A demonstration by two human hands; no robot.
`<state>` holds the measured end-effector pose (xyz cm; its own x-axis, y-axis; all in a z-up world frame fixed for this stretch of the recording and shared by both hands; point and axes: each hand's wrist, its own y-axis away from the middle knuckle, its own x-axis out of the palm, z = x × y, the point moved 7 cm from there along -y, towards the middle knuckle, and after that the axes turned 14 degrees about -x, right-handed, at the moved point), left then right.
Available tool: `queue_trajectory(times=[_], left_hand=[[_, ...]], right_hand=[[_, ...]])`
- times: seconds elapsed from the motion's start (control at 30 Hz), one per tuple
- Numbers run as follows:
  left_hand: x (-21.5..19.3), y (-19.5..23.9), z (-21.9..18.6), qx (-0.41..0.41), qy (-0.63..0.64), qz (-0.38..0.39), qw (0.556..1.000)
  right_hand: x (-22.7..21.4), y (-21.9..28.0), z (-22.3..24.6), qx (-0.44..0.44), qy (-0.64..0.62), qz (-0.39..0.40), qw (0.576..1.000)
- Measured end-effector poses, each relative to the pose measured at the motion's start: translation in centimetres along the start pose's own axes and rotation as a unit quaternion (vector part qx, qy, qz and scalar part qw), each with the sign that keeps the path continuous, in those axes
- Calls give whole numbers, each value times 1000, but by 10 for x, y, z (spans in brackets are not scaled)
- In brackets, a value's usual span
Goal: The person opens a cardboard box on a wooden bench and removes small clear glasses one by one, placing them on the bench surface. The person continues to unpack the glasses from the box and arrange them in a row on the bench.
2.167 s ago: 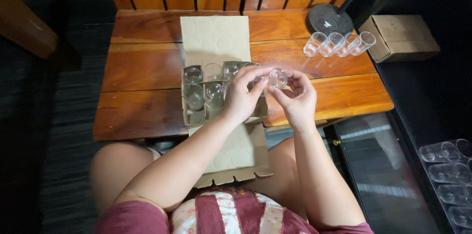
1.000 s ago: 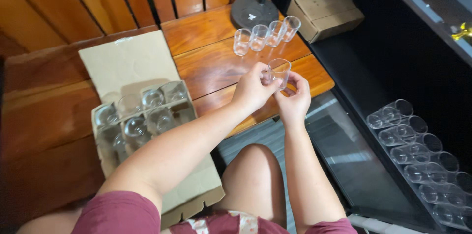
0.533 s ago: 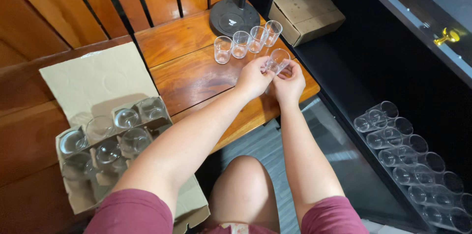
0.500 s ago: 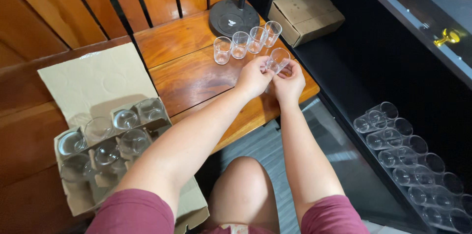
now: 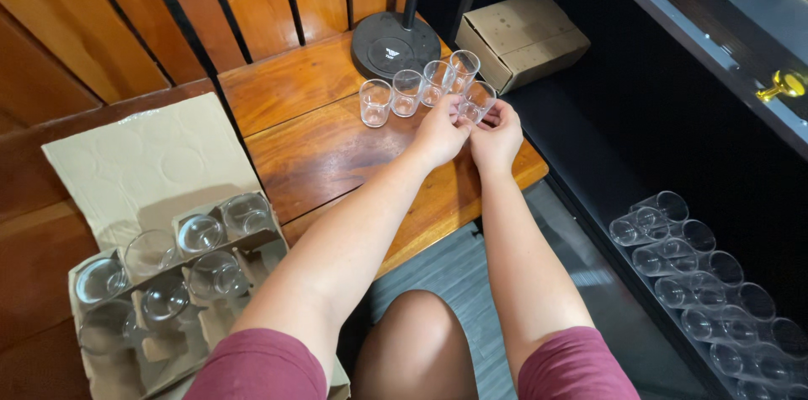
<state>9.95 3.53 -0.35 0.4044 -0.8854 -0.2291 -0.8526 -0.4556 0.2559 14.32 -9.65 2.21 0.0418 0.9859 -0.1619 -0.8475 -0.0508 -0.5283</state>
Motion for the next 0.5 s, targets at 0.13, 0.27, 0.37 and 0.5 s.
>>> queue_trajectory(times=[0.13,0.27,0.37,0.5], left_hand=[[10,-21,9,-6,11,14,1000],[9,-13,0,5,-6,46,999],[6,-2,-10,12,-15,61,998],[5,3,-14,19,-23,73,997]], right_hand=[[3,-4,-5,11,8,-1,1000],[5,-3,3,17,3,9,1000],[7,-2,6,23,11,14,1000],[11,-4,4,21,34,21,999]])
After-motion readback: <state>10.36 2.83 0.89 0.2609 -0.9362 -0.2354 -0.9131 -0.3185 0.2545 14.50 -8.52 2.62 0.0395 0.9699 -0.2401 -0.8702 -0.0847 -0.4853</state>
